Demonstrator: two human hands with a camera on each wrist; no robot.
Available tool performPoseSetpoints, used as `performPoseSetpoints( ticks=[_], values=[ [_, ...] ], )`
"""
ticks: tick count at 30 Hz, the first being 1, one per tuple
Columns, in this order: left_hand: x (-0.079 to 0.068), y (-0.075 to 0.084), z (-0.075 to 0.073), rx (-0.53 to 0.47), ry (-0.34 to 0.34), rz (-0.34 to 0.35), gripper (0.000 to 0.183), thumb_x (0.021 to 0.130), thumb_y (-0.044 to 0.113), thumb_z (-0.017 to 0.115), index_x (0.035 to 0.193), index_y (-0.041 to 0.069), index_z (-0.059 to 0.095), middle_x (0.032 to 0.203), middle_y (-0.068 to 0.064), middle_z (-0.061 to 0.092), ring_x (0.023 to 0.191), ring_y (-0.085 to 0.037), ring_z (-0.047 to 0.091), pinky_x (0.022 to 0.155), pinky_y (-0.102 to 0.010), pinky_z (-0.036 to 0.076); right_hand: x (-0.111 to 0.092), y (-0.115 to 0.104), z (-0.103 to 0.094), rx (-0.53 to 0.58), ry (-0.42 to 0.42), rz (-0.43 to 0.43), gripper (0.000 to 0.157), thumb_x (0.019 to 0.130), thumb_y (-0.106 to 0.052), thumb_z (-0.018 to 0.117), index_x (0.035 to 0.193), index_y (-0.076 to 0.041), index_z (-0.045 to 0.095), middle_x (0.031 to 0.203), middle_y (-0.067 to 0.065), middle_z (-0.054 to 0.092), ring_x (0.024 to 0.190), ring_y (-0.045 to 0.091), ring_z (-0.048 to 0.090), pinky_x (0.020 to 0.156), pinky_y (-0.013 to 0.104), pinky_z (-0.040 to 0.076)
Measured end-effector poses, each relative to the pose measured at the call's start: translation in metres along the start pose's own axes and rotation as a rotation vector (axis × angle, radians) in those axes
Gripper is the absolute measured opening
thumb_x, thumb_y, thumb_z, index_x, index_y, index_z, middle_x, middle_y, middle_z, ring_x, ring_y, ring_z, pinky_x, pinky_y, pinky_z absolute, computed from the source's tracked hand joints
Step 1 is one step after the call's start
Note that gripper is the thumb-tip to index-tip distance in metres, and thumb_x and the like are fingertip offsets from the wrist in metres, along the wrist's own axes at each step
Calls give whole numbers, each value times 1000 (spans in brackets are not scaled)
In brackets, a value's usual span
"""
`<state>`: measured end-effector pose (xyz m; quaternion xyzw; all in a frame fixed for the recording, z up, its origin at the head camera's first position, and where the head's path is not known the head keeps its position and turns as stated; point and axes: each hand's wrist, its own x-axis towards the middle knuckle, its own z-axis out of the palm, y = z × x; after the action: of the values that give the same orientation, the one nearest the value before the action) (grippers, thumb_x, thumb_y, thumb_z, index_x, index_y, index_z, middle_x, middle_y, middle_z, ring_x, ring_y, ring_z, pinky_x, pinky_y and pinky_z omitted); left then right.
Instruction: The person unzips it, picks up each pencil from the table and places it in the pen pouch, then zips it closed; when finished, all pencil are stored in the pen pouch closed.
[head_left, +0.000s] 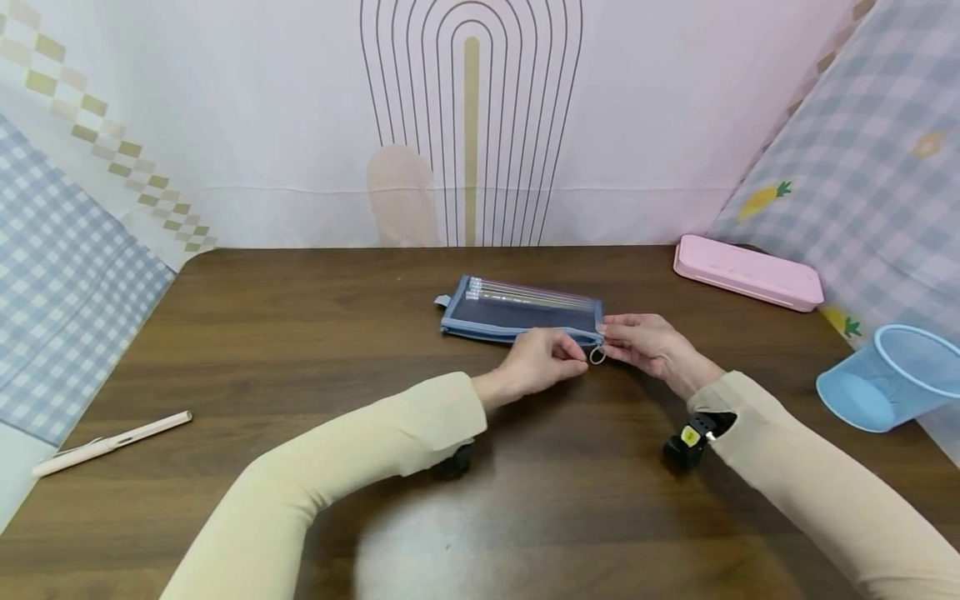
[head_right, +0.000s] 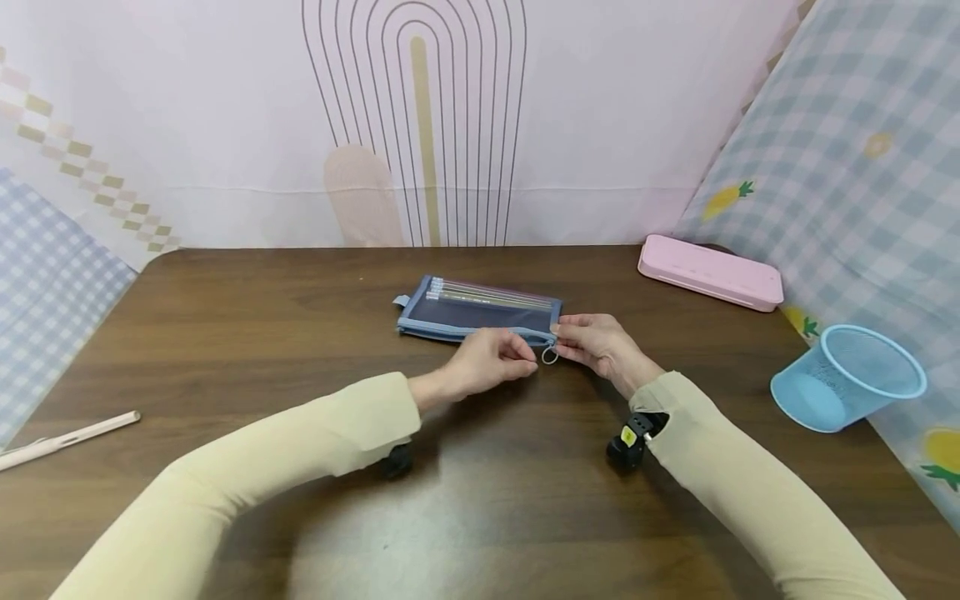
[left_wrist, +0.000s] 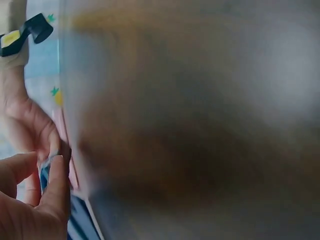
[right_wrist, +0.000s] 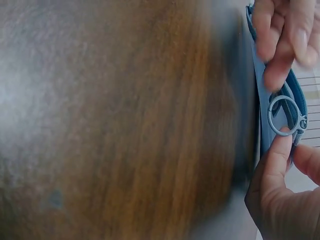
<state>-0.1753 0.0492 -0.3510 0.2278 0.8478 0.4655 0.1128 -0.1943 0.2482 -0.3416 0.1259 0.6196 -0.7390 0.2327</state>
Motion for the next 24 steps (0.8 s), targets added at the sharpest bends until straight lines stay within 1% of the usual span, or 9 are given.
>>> performPoseSetpoints(
  ticks=[3, 5, 7, 10, 13, 17, 20, 22, 24],
  values=[
    [4, 5, 12, 0, -11, -26, 7, 83, 16, 72, 88, 11, 72, 83, 1, 71, 68, 1, 55, 61, -12, 44, -1, 1, 0, 1, -7, -6, 18, 93, 3, 49, 110, 1, 42, 73, -1, 63, 64, 5, 62, 63, 16, 55],
    [6, 7, 17, -34, -15, -50, 7, 84, 15, 72, 89, 11, 72, 83, 1, 71, 69, 1, 56, 61, -11, 45, -1, 1, -1, 4, -15, -9, 19, 93, 3, 49, 110, 1, 43, 74, -1, 64, 65, 5, 62, 63, 17, 55],
    [7, 9, 20, -90, -17, -74, 7, 84, 14, 71, 90, 10, 71, 83, 0, 71, 68, 0, 57, 60, -12, 46, -1, 1, -1, 8, -25, -13, 18, 93, 3, 49, 110, 1, 43, 75, -2, 65, 66, 5, 63, 64, 17, 55],
    [7, 11, 23, -189, -15, -110, 9, 84, 11, 71, 92, 8, 70, 83, -2, 70, 66, -2, 60, 57, -14, 48, -1, 1, -1, 12, -26, -15, 17, 94, 3, 48, 109, 1, 43, 76, -2, 66, 67, 5, 64, 63, 17, 55],
    [6, 11, 22, -275, 2, -139, 11, 82, 9, 72, 92, 7, 69, 80, -3, 70, 63, -5, 62, 55, -16, 51, -1, 1, 0, 0, -13, -16, 18, 94, 3, 48, 110, 1, 42, 75, -2, 64, 67, 5, 64, 63, 17, 55],
    [7, 9, 20, -371, 30, -160, 12, 82, 7, 73, 93, 4, 68, 80, -7, 71, 69, -14, 69, 58, -19, 55, -2, 0, 3, -26, 5, -22, 19, 94, 2, 49, 111, 1, 42, 74, -2, 62, 66, 5, 63, 64, 16, 55],
    [7, 7, 19, -340, 46, -147, 14, 80, 8, 75, 92, 5, 69, 80, -6, 72, 71, -12, 68, 58, -17, 53, -2, 0, 6, -31, 10, -27, 19, 93, 2, 49, 111, 1, 42, 74, -2, 62, 66, 4, 63, 64, 16, 55],
    [7, 6, 18, -298, 52, -132, 15, 78, 9, 76, 91, 6, 69, 79, -4, 72, 67, -7, 66, 56, -15, 51, -2, 1, 7, -27, 12, -29, 18, 94, 2, 49, 110, 0, 42, 74, -2, 62, 66, 5, 64, 64, 17, 56],
    [7, 6, 17, -296, 54, -125, 15, 79, 10, 76, 91, 5, 69, 78, -4, 72, 65, -5, 65, 56, -16, 52, -1, 1, 7, -18, 9, -31, 18, 93, 2, 49, 110, 0, 42, 74, -2, 63, 66, 5, 64, 64, 17, 56]
  ],
)
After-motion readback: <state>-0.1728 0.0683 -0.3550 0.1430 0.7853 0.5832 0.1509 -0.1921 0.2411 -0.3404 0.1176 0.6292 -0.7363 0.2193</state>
